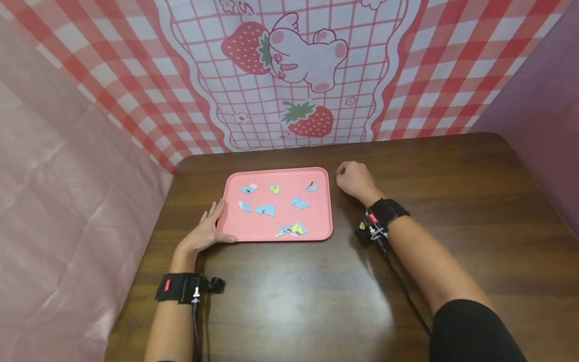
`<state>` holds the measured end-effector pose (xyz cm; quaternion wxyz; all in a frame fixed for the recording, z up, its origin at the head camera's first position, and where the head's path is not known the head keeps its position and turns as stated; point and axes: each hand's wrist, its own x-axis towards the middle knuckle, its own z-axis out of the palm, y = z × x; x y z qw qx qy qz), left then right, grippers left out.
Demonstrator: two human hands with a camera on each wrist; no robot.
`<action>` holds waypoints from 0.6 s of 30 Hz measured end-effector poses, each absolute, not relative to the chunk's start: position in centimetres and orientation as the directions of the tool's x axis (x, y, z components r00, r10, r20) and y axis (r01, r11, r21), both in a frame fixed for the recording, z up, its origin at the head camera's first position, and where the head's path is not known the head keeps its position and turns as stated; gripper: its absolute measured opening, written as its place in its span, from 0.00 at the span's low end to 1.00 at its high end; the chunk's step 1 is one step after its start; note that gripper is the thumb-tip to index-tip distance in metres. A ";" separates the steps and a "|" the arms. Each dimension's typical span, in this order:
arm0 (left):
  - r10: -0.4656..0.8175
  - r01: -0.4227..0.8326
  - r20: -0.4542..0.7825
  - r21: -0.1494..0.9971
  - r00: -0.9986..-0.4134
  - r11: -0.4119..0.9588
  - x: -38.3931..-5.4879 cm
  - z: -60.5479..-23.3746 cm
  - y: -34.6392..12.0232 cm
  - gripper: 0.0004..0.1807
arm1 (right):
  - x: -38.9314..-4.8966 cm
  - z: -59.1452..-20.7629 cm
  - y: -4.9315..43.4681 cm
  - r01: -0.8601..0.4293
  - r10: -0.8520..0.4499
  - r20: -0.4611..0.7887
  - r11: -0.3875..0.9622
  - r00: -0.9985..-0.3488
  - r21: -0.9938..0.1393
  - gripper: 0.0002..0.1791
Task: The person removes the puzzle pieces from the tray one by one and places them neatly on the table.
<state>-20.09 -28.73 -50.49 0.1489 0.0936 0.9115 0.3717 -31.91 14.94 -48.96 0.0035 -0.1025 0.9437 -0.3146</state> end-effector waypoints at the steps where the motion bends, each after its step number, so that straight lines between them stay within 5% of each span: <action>1: 0.281 0.059 -0.201 0.709 -0.938 0.703 -20.1 -50.4 -28.7 0.69 | -31.9 -49.0 14.6 -0.198 -0.202 0.060 0.781 -0.978 -0.592 0.11; 18: 0.264 0.044 -0.195 0.722 -0.945 0.691 -19.5 -50.7 -28.4 0.69 | -30.2 -49.1 10.2 -0.217 -0.256 -0.008 0.835 -0.967 -0.505 0.13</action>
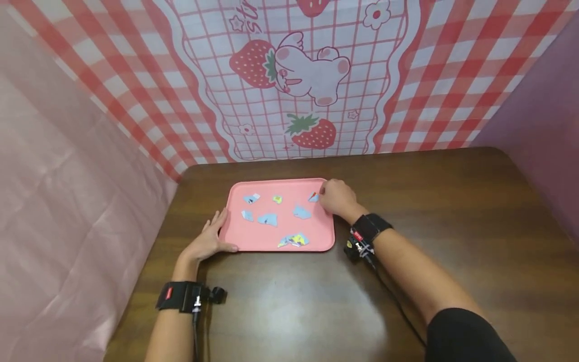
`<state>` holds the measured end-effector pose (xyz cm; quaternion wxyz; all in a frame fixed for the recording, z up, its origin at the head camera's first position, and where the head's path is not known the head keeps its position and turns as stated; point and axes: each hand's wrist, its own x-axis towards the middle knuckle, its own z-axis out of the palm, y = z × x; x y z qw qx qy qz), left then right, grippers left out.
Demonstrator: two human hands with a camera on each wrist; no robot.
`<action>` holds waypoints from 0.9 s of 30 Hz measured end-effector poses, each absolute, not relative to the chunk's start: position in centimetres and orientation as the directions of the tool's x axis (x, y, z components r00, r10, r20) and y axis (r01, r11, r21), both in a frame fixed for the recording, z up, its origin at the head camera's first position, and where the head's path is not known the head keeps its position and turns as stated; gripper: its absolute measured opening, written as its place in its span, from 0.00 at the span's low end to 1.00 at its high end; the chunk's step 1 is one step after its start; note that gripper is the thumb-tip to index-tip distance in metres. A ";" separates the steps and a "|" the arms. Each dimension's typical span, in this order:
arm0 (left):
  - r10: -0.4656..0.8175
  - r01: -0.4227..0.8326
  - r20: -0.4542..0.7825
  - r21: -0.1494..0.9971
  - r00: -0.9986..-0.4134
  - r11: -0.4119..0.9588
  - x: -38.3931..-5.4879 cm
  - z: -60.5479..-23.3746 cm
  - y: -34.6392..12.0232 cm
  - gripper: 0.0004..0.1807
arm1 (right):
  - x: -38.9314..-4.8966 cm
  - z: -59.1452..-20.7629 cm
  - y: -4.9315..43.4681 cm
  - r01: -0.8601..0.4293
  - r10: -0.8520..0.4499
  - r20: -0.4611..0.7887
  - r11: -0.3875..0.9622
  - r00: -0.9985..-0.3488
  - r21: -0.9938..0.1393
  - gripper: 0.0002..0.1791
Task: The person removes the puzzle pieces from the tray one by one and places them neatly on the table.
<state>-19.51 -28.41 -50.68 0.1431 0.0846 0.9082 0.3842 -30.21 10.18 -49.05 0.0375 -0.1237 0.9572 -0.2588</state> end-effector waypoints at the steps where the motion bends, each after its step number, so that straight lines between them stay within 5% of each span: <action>1: 0.265 0.043 -0.198 0.721 -0.944 0.691 -19.5 -50.8 -28.4 0.69 | -30.1 -49.1 10.2 -0.219 -0.259 -0.010 0.837 -0.966 -0.502 0.13; 21: 0.257 0.033 -0.195 0.734 -0.946 0.678 -18.7 -50.7 -28.8 0.70 | -29.3 -49.0 9.5 -0.200 -0.255 -0.048 0.850 -0.966 -0.487 0.11; 27: 0.254 0.042 -0.190 0.720 -0.948 0.692 -19.0 -50.4 -28.6 0.70 | -29.6 -48.8 8.8 -0.195 -0.246 -0.062 0.878 -0.967 -0.438 0.25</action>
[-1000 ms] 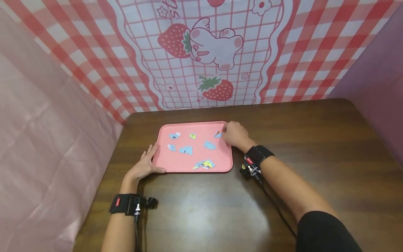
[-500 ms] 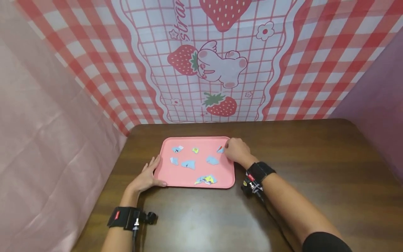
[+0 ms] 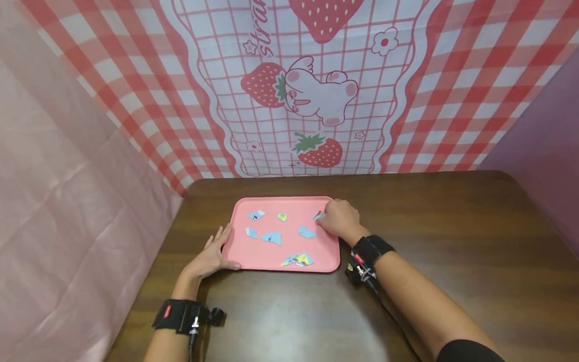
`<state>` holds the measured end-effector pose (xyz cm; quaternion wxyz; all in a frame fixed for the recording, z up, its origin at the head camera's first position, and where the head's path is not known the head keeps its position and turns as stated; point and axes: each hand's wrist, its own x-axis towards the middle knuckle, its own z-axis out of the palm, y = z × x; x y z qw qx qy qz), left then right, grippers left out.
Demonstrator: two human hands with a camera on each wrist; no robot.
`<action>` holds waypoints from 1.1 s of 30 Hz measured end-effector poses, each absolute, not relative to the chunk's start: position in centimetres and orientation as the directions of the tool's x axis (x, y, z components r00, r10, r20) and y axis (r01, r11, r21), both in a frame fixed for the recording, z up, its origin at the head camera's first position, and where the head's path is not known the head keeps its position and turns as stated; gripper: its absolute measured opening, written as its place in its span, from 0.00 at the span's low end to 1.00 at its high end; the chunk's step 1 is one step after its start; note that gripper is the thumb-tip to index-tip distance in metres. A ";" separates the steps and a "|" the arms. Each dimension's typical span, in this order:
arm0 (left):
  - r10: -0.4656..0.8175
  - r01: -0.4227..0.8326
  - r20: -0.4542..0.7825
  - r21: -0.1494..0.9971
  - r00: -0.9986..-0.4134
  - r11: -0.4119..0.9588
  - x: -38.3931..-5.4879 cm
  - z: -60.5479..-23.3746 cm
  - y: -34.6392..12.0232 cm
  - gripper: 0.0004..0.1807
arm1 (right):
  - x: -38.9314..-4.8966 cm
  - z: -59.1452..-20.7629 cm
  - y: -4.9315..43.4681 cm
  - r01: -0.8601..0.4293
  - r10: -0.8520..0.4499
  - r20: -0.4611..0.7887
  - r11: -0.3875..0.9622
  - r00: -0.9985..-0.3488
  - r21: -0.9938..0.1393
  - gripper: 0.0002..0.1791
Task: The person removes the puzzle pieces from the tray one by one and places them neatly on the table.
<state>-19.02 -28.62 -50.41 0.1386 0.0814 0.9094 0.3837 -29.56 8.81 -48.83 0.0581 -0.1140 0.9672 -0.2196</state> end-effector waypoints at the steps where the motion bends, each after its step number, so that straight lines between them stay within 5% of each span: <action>1: 0.253 0.043 -0.186 0.720 -0.949 0.693 -19.0 -50.4 -28.6 0.69 | -29.5 -48.8 8.8 -0.197 -0.243 -0.055 0.884 -0.969 -0.424 0.24; 8: 0.252 0.031 -0.191 0.737 -0.949 0.675 -18.8 -50.9 -28.4 0.69 | -28.7 -49.1 8.3 -0.212 -0.233 -0.012 0.906 -0.972 -0.366 0.13; 33: 0.268 0.066 -0.177 0.711 -0.947 0.700 -19.3 -50.4 -28.7 0.69 | -28.8 -49.3 7.4 -0.266 -0.255 0.084 0.870 -0.963 -0.415 0.14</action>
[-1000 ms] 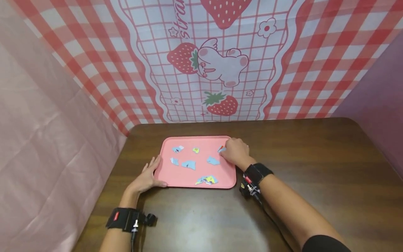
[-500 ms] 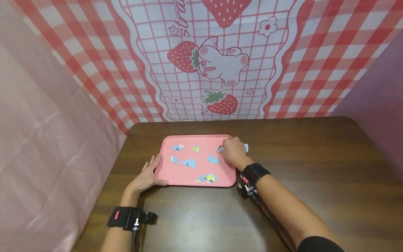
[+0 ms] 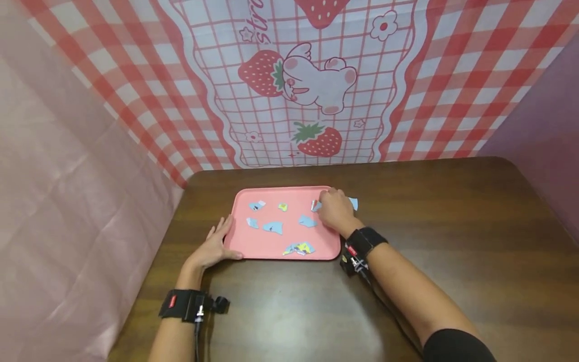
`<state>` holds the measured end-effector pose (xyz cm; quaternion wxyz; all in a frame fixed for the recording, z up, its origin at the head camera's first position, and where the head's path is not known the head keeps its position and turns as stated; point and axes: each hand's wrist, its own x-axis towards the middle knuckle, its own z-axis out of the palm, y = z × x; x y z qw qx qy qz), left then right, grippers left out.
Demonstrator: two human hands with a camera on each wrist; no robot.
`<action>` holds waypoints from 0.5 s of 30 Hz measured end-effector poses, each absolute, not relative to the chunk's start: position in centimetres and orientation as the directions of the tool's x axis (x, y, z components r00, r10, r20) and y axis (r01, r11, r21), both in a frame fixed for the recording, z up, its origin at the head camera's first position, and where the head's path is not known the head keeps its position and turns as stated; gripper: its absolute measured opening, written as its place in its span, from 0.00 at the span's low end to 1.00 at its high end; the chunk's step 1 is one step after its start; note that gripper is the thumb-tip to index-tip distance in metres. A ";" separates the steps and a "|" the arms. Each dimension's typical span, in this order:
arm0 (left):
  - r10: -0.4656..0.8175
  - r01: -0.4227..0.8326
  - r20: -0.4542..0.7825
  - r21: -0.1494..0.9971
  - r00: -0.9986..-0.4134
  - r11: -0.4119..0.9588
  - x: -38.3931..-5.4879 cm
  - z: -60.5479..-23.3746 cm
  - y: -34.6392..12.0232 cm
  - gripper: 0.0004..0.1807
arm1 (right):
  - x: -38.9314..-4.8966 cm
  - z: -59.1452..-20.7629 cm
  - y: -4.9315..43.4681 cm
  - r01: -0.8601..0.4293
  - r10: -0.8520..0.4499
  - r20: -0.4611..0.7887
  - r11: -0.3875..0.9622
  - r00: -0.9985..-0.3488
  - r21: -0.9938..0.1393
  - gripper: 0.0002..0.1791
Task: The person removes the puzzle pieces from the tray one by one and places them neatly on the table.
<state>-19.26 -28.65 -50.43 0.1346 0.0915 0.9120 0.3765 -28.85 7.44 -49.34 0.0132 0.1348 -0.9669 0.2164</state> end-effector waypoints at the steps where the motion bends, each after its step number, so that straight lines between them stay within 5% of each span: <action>1: 0.269 0.067 -0.174 0.713 -0.947 0.698 -19.2 -50.4 -28.7 0.69 | -28.9 -49.3 7.4 -0.269 -0.258 0.085 0.868 -0.962 -0.417 0.13; 15: 0.289 0.060 -0.192 0.732 -0.938 0.679 -19.2 -50.3 -28.8 0.68 | -29.0 -49.6 7.7 -0.219 -0.226 0.052 0.822 -0.973 -0.526 0.10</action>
